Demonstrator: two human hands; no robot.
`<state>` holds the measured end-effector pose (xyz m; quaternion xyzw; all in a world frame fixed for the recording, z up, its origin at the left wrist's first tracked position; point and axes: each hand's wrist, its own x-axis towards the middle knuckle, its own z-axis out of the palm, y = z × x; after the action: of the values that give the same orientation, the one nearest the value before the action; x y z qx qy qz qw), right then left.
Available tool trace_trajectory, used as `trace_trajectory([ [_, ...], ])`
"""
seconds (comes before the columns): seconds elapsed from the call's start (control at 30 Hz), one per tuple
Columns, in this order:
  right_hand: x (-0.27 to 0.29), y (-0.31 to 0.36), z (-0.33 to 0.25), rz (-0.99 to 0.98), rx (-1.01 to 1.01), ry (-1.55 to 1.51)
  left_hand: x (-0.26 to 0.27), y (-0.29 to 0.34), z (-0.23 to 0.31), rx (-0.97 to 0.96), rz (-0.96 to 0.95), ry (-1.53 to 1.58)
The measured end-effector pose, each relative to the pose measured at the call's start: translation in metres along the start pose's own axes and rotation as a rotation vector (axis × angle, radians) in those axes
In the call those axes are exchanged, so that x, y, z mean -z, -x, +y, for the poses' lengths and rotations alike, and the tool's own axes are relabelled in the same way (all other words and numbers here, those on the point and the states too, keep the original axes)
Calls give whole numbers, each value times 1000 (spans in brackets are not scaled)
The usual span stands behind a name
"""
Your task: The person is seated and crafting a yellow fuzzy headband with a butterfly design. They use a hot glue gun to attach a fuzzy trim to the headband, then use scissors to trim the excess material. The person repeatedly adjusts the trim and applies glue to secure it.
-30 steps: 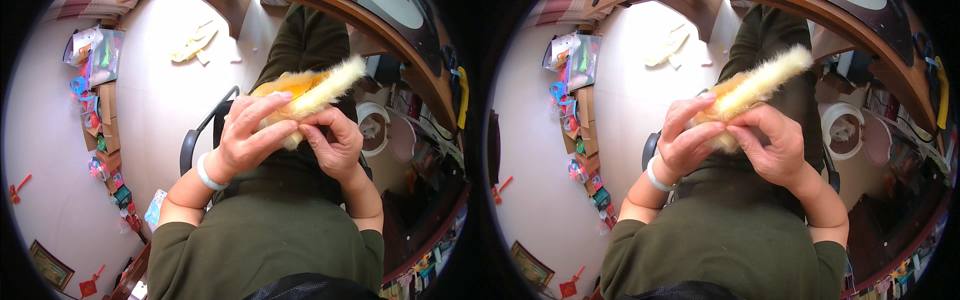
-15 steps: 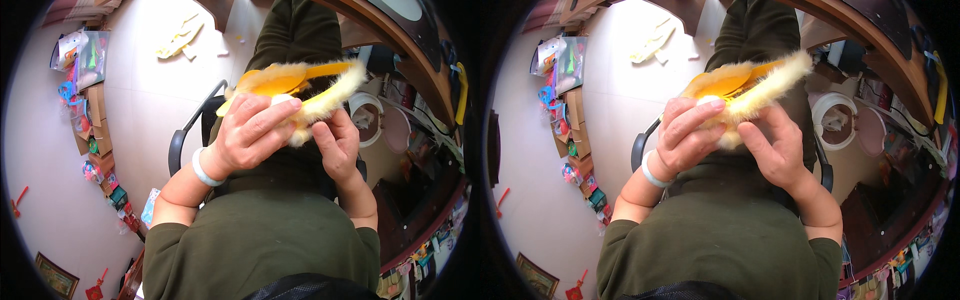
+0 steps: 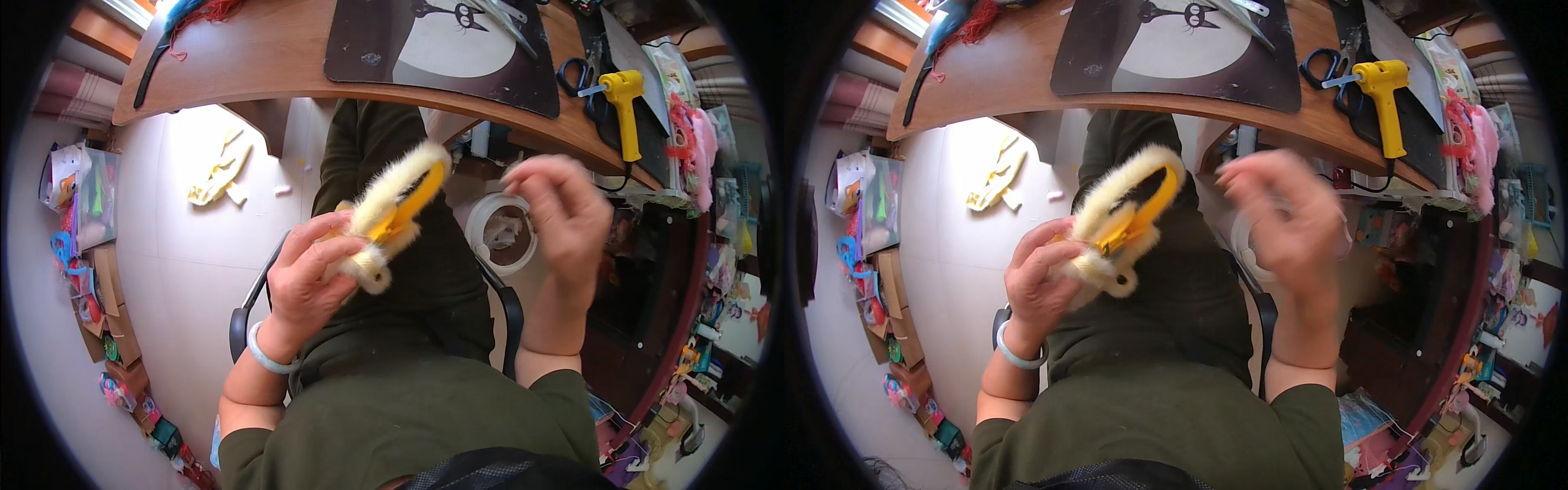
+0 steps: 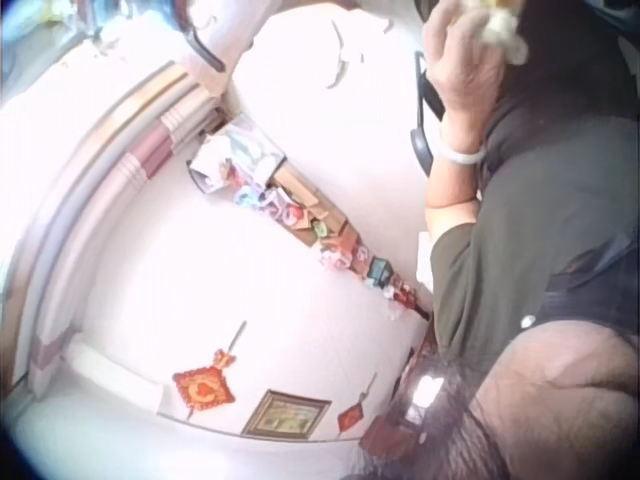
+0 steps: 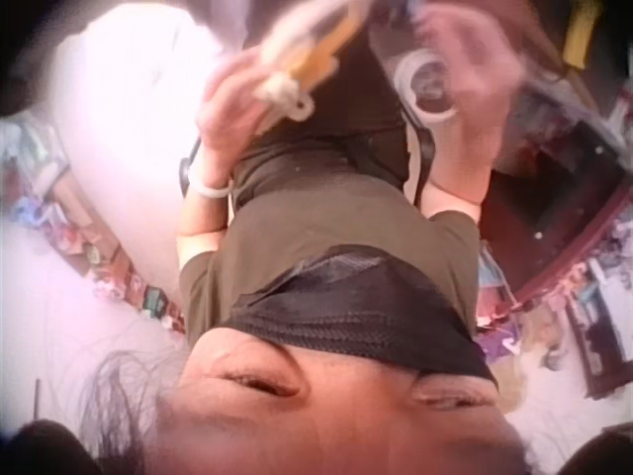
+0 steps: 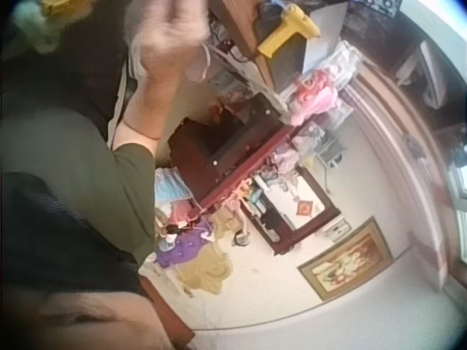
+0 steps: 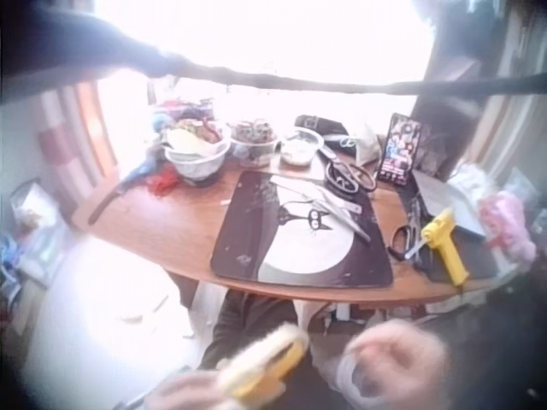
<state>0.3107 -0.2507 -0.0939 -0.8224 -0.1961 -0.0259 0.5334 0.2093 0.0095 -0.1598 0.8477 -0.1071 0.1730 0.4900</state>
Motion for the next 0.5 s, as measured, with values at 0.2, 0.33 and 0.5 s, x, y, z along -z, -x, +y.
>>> trace_trajectory([
  [0.2,71,-65,64,427,36,211,-4,9,-12,194,-92,150],
  [0.33,86,-92,82,265,206,883,-1,16,-19,188,-69,197],
  [0.5,88,-96,72,307,-71,1176,18,3,-14,80,-117,1],
])
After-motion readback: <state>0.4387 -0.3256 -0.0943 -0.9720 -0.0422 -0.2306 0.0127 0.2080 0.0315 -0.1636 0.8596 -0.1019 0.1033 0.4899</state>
